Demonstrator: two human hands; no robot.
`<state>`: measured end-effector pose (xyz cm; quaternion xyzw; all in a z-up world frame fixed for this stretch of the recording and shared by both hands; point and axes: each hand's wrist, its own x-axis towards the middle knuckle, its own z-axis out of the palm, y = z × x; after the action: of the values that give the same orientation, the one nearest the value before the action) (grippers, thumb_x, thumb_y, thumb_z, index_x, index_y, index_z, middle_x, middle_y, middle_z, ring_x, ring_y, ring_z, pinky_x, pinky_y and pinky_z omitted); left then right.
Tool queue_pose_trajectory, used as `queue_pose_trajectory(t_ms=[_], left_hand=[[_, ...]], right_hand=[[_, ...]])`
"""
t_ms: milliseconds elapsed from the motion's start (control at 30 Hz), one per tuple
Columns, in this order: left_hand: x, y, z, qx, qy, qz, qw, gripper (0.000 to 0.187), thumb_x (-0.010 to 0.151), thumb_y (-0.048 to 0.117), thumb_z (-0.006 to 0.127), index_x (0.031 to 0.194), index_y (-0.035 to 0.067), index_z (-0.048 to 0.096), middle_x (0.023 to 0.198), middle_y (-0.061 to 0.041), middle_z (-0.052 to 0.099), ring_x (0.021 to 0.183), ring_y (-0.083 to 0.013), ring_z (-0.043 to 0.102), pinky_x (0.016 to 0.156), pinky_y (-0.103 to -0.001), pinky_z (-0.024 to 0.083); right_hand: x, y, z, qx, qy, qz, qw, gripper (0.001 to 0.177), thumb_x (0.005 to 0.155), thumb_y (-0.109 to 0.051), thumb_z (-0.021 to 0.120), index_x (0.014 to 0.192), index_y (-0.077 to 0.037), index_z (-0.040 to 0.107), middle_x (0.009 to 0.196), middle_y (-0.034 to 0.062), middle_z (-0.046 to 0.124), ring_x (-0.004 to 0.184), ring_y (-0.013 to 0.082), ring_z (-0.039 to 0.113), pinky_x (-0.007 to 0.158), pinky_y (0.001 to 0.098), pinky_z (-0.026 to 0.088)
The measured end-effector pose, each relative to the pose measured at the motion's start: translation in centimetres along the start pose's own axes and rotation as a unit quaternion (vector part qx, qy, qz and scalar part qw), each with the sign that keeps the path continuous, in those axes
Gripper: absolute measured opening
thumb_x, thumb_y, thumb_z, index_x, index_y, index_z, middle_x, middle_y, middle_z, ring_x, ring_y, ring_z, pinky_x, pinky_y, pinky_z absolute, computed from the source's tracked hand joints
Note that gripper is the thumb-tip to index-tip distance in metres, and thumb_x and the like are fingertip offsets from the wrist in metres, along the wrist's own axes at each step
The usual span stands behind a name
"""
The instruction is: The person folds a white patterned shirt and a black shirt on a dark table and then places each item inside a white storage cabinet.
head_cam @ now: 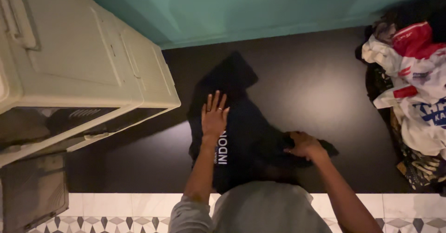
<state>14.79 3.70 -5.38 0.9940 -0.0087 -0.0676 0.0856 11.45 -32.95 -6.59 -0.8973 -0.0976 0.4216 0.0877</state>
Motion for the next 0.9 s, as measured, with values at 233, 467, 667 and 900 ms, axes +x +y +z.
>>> queue_pose_trajectory(t_ms=[233, 467, 667, 900], left_hand=[[-1.9, 0.1, -1.6, -0.079, 0.003, -0.091, 0.993, 0.065, 0.096, 0.018, 0.06, 0.157, 0.02, 0.038, 0.169, -0.004, 0.023, 0.161, -0.0288, 0.015, 0.13, -0.052, 0.018], [-2.7, 1.0, -2.2, -0.066, -0.056, -0.028, 0.996, 0.079, 0.091, 0.007, 0.061, 0.161, 0.027, 0.032, 0.171, -0.004, 0.019, 0.158, -0.0241, 0.014, 0.127, -0.048, 0.015], [-3.3, -0.1, -1.1, -0.049, -0.019, -0.026, 0.998, 0.079, 0.092, 0.01, 0.059, 0.162, 0.026, 0.027, 0.171, -0.005, 0.016, 0.157, -0.0256, 0.014, 0.127, -0.047, 0.015], [-4.1, -0.1, -0.9, -0.099, -0.005, -0.042, 0.994, 0.077, 0.09, 0.005, 0.062, 0.159, 0.025, 0.036, 0.171, -0.004, 0.02, 0.16, -0.0255, 0.015, 0.129, -0.048, 0.015]], right_hand=[[-3.9, -4.1, -1.5, 0.008, 0.142, -0.031, 0.989, 0.06, 0.066, -0.04, 0.089, 0.117, -0.018, 0.067, 0.115, 0.0131, 0.07, 0.112, 0.036, 0.066, 0.098, 0.0519, 0.05], [-4.2, -4.7, -0.2, 0.193, 0.214, -0.183, 0.94, 0.029, 0.067, -0.007, 0.081, 0.086, -0.004, 0.06, 0.111, 0.013, 0.064, 0.092, 0.0379, 0.066, 0.078, 0.0473, 0.054], [-8.6, -7.2, -0.5, 0.119, 0.378, -0.055, 0.917, 0.017, 0.081, -0.006, 0.07, 0.097, -0.01, 0.064, 0.103, 0.0119, 0.064, 0.096, 0.037, 0.067, 0.08, 0.0478, 0.055], [-9.6, -8.2, -1.5, 0.001, 0.263, 0.063, 0.963, 0.031, 0.097, -0.048, 0.069, 0.112, -0.02, 0.069, 0.094, 0.014, 0.073, 0.095, 0.0375, 0.067, 0.09, 0.0498, 0.052]])
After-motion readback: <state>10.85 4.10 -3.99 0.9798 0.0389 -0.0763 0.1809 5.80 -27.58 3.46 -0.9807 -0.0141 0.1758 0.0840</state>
